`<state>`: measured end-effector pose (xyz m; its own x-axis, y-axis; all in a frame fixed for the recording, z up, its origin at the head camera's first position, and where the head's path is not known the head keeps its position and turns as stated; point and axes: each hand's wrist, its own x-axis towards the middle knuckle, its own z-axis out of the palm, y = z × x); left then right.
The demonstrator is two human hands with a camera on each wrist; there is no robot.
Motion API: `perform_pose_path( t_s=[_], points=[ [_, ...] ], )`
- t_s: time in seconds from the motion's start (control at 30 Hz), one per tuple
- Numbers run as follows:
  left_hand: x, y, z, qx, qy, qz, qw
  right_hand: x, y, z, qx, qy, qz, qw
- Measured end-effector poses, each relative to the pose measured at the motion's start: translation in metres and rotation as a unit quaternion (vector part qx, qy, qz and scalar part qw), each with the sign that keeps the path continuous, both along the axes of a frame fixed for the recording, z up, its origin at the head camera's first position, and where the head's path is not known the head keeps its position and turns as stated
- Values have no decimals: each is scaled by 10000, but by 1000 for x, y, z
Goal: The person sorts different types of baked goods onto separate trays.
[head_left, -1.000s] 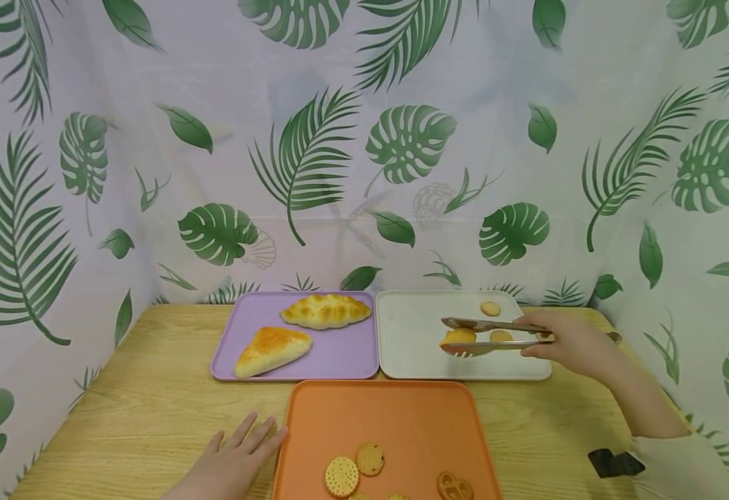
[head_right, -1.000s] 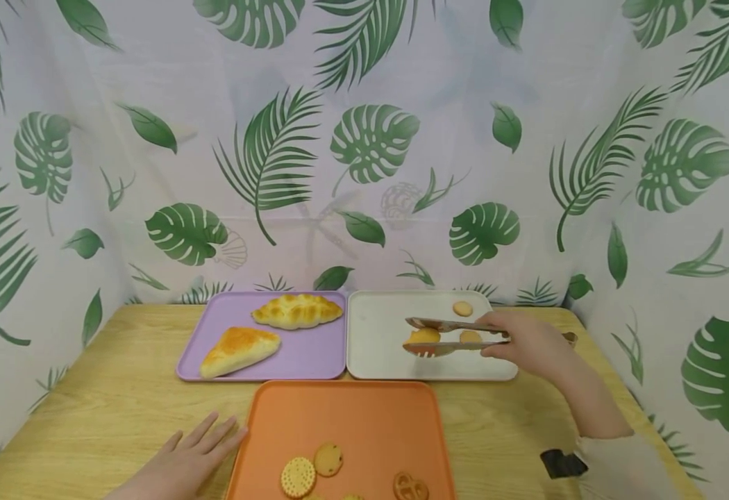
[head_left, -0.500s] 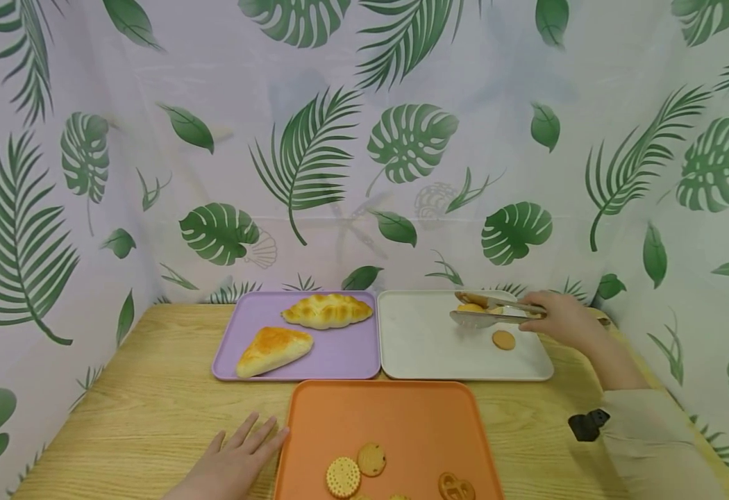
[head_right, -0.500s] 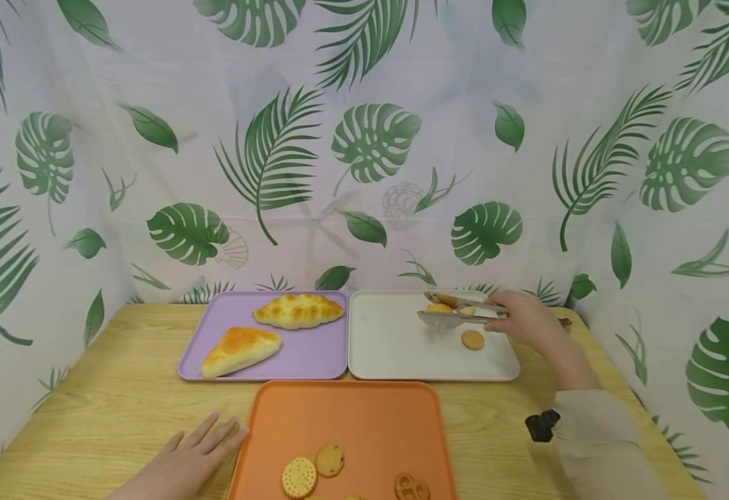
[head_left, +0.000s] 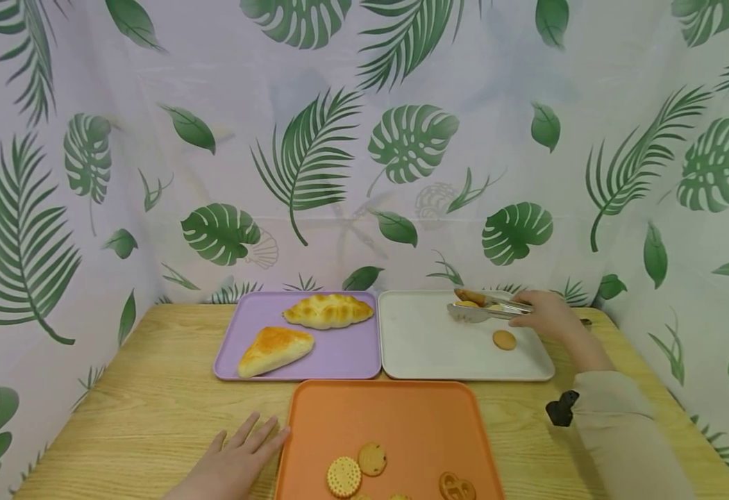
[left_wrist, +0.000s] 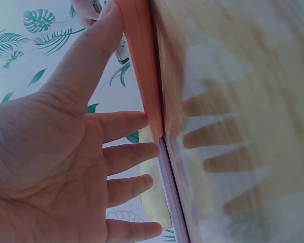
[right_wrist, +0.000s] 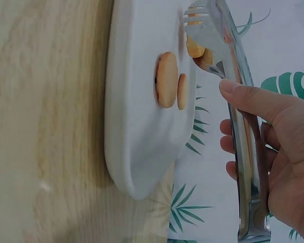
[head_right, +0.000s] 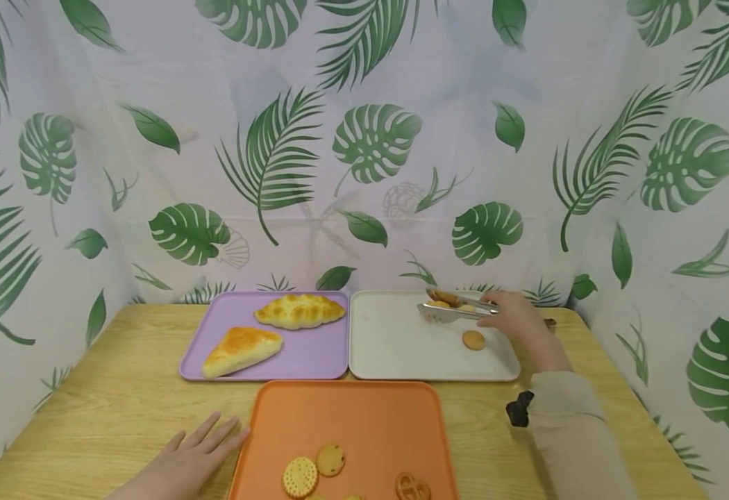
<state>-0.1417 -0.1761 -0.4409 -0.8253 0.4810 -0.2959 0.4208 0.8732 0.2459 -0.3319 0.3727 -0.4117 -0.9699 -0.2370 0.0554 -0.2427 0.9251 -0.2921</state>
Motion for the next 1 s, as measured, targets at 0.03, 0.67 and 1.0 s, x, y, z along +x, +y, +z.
perform_pose_path(
  t_s=[0.03, 0.67, 1.0],
  points=[
    [0, 0, 0, -1, -20, 6, 10000, -1, 0, -1, -41, -40, -6, 10000],
    [1, 1, -2, 70, 8, 0, 10000, 26, 2, 16, -209, 60, -177, 9996],
    [0, 1, -3, 65, 1, 56, 10000, 78, 2, 41, 3, 627, 37, 9980]
  ],
)
